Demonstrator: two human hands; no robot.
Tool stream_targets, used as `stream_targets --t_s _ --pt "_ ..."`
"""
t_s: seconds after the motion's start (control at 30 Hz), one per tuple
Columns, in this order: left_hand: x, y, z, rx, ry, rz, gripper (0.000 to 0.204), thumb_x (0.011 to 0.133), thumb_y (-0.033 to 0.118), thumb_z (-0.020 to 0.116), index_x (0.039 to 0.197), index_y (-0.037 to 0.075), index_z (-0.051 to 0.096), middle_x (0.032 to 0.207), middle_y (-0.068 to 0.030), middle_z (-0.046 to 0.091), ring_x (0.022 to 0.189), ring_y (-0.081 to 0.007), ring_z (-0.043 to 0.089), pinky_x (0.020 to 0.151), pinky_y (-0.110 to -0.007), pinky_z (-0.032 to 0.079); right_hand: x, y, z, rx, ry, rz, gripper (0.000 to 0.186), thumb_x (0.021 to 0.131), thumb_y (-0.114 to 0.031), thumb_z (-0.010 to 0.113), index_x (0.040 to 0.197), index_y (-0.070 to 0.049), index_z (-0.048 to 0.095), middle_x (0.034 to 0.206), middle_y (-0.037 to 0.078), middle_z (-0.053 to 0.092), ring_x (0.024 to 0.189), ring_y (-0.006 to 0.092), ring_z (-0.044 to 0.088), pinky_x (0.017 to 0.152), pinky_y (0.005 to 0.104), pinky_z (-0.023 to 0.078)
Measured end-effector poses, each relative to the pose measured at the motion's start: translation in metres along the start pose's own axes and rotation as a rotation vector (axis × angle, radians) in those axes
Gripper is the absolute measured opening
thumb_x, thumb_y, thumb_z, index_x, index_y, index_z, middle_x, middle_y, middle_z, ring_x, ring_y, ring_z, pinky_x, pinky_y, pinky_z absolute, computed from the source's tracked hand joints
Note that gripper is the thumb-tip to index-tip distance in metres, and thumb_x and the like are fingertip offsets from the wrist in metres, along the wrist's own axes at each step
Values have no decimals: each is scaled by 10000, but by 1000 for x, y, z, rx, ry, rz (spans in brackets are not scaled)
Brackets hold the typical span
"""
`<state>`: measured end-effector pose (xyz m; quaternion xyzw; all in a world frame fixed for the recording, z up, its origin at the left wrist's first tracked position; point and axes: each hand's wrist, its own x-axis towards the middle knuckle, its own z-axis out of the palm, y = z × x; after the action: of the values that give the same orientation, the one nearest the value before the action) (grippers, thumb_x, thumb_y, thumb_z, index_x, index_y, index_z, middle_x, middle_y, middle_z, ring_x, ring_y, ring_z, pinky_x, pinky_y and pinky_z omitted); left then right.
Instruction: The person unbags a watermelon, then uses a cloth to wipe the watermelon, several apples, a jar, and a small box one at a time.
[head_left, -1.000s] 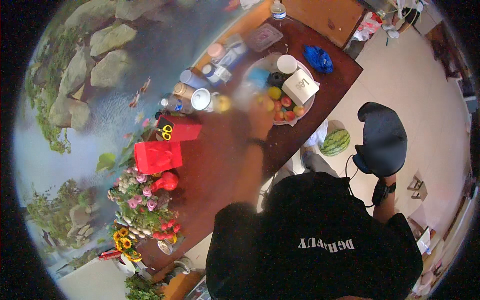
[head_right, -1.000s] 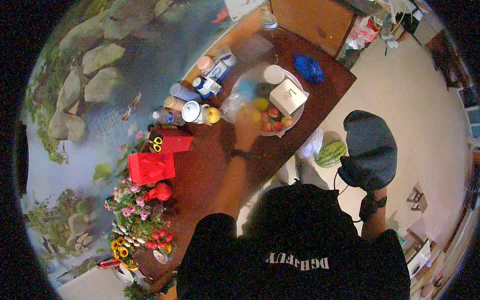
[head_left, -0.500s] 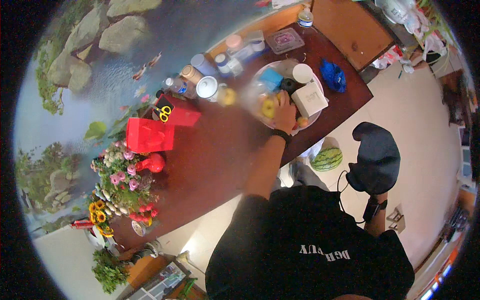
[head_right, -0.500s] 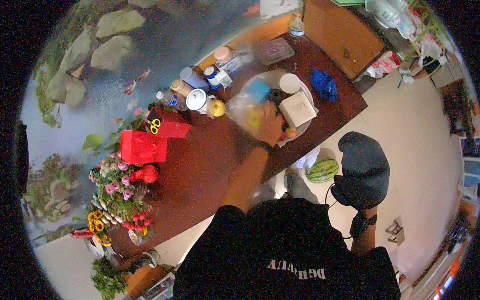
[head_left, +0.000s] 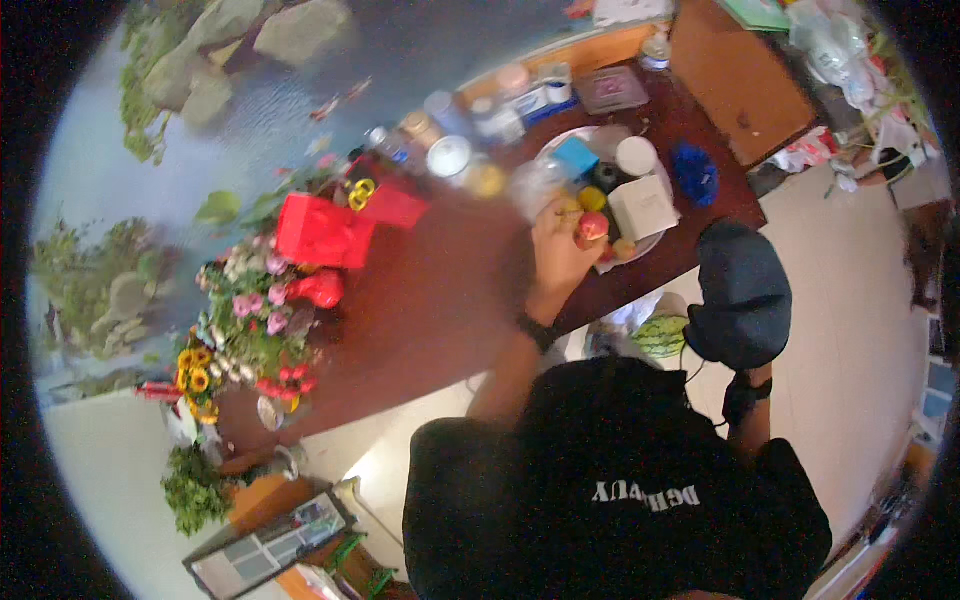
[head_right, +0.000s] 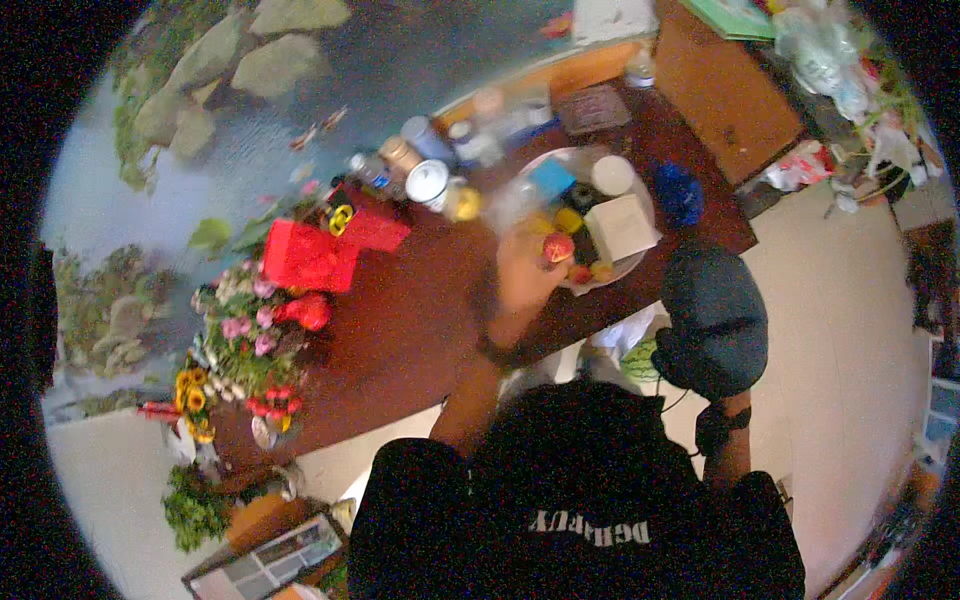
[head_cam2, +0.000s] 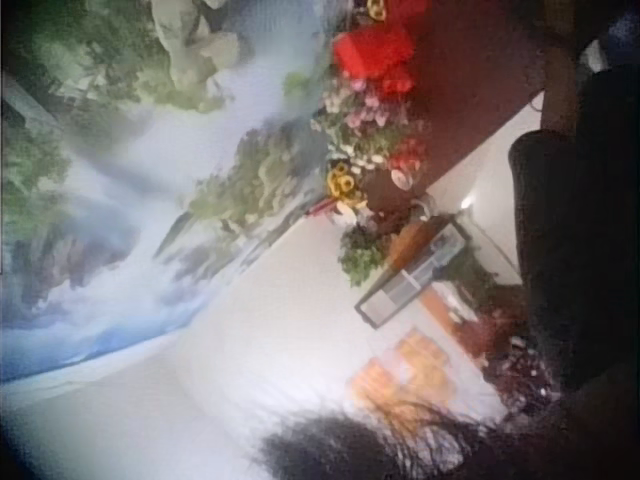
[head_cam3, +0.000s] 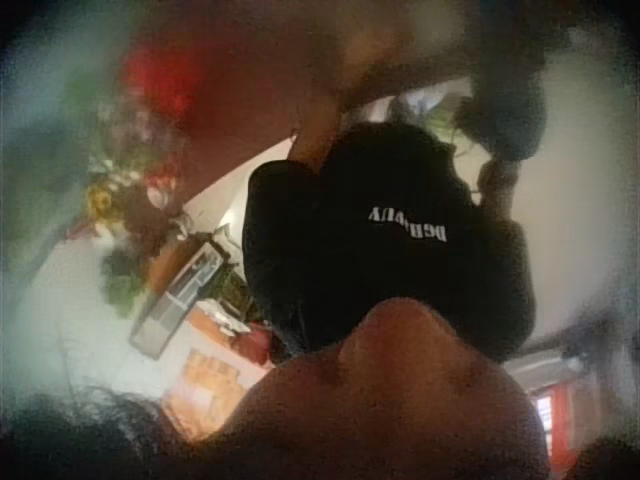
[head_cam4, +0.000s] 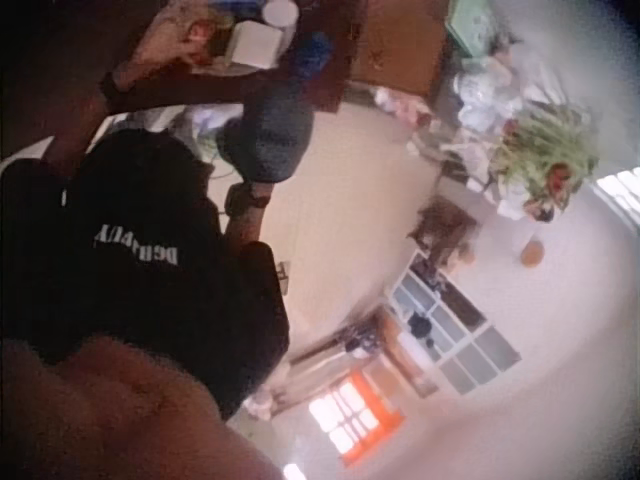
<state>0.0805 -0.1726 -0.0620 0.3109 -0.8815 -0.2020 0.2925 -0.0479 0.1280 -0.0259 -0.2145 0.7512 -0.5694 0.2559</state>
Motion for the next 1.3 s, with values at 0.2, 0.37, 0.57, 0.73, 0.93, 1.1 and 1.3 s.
stream_targets --t_s 0.2,0.37,0.57,0.73,0.93,1.1,1.3 --pt "-29 55 -123 -1254 -141 -504 354 847 228 602 1078 -39 582 967 -81 616 818 -144 564 738 -250 441 42 -79 85 -180 -252 -451 550 632 -270 676 1115 -36 553 1069 167 562 961 322 557 883 413 416" --pt "-68 67 -158 -1546 54 -565 500 864 378 573 1093 -65 546 951 -106 613 796 -169 587 669 -273 463 35 -125 164 -240 -476 -823 558 631 -275 676 1121 -39 553 1077 168 564 966 322 560 887 417 414" --pt "-93 51 -192 -1319 -208 -409 357 842 99 562 1166 -47 530 1081 -72 590 1003 -133 535 900 -283 412 10 -136 194 -249 -654 -1037 567 629 -280 677 1128 -42 554 1088 169 566 972 322 562 893 421 413" --pt "-117 54 -186 -1081 117 -214 486 772 96 655 1215 -26 494 1248 -124 502 1171 -234 459 1015 -367 326 -4 -133 211 -227 -677 -1067 574 628 -284 678 1135 -44 554 1097 170 568 977 322 565 898 424 412" --pt "-139 30 -179 -1406 -78 -356 447 807 64 574 1225 -43 459 1225 -112 501 1151 -217 470 994 -361 349 4 -193 222 -62 -863 -885 511 677 -280 651 1141 -77 579 1154 160 568 1038 356 547 919 439 413" --pt "-107 42 -193 -1502 -46 -513 319 854 138 496 1091 -62 570 983 -66 619 903 -124 574 821 -262 443 -2 -196 229 -117 -703 -870 548 668 -290 638 1171 -87 558 1146 162 559 1048 367 532 918 437 396" --pt "-96 30 -179 -1258 -360 -639 413 822 72 609 1201 -37 486 1163 -91 535 1066 -175 511 941 -323 396 0 -135 214 -332 -423 -766 538 735 -335 610 1200 -73 545 1198 152 547 1109 369 500 964 464 372"
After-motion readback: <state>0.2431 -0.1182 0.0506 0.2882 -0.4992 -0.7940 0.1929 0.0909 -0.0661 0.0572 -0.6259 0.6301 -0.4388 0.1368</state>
